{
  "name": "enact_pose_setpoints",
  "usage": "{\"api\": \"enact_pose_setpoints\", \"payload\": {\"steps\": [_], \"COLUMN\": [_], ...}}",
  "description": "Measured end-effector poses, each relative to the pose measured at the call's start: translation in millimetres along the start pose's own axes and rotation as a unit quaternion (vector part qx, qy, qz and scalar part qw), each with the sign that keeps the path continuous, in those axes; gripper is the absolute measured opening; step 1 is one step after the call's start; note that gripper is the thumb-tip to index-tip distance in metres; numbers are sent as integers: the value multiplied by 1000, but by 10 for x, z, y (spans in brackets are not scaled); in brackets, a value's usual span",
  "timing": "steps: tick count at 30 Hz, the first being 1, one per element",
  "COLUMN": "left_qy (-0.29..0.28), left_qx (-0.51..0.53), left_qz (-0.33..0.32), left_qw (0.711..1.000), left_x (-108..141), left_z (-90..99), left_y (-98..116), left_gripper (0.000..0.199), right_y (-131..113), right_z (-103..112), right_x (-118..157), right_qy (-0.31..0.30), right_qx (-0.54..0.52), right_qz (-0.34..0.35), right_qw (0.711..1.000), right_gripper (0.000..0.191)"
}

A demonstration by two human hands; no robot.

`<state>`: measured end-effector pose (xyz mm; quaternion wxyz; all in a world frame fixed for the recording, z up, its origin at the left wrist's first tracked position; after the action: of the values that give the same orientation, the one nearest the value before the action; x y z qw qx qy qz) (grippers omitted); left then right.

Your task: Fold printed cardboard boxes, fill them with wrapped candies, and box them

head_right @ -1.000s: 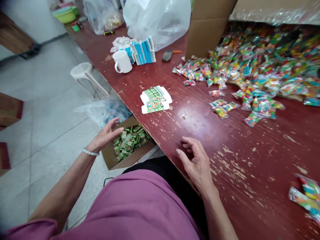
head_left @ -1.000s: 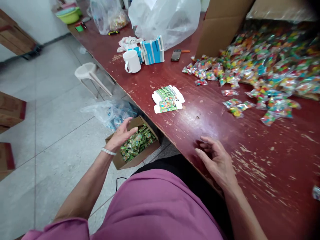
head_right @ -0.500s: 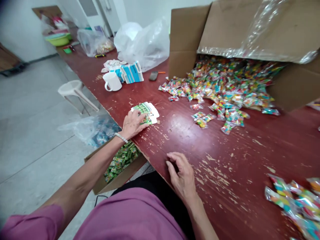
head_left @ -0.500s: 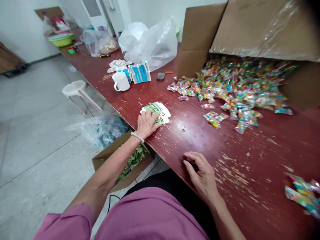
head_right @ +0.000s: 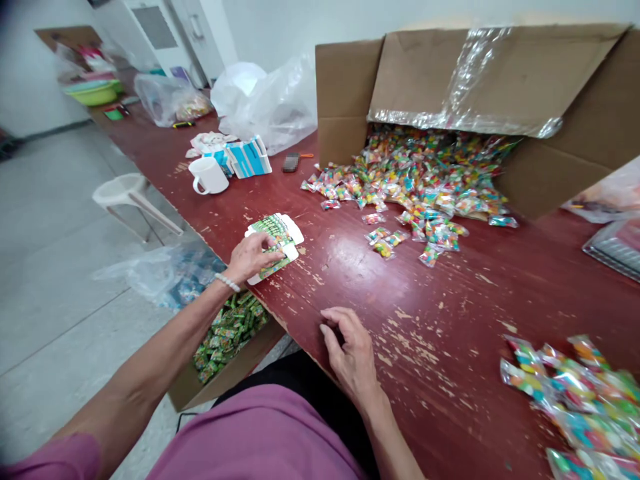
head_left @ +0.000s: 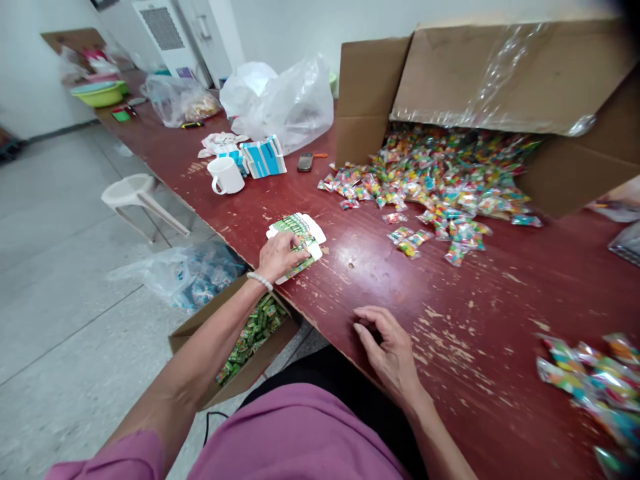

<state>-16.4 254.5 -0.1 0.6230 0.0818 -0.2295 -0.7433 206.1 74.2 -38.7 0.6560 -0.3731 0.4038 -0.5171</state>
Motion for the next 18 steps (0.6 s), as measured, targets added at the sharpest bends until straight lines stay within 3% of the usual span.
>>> {"api": "enact_pose_setpoints", "payload": {"steps": [3,4,6,8,11,14,16,18], "left_qy": [-43,-78,-147,-205,-348,-509,-551,-544], "left_qx": [128,219,389,488,563,580,589,609], "left_qz": [-37,-54,-66,-51,-52,-86,-96,-98], "left_qw": [990,971,907,847,748,630,583,569], "left_x": [289,407,655,877,1153,1438,1551,1579], "left_z": [-163,-266,-473,-637,-845,-984,-1052,-1112], "left_y": [203,292,468,606,845,1087,1156,1174], "left_gripper": [26,29,34,33,37,47,48,47], "right_y": [111,123,74,-17,-99,-177,-244,-299], "right_z": [0,-25,-93,-109,-54,-66,-91,-114], "right_x": [-33,-54,-121,-188,-214,-189,-165,-143], "right_qy": [34,42,38,32,27,-26,-59,-76], "right_qx": [-146,-205,-297,-336,-342,-354,-376,-399], "right_qz": [-89,-111,-127,-125,-133,-140,-134,-129], "right_qw": [985,972,945,933,930,924,915,905], "right_gripper": [35,43,47,36,27,28,29,32]}}
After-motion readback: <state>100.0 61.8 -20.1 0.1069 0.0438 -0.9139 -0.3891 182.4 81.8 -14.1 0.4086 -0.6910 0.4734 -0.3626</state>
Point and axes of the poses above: each hand's wrist, its own x-axis away from the middle knuckle, its own z-axis out of the back of the hand, y = z × x, the point moved 9 cm from there along -x, towards the middle knuckle, and after that the axes turned 13 degrees about -y, right-handed, at the moved point
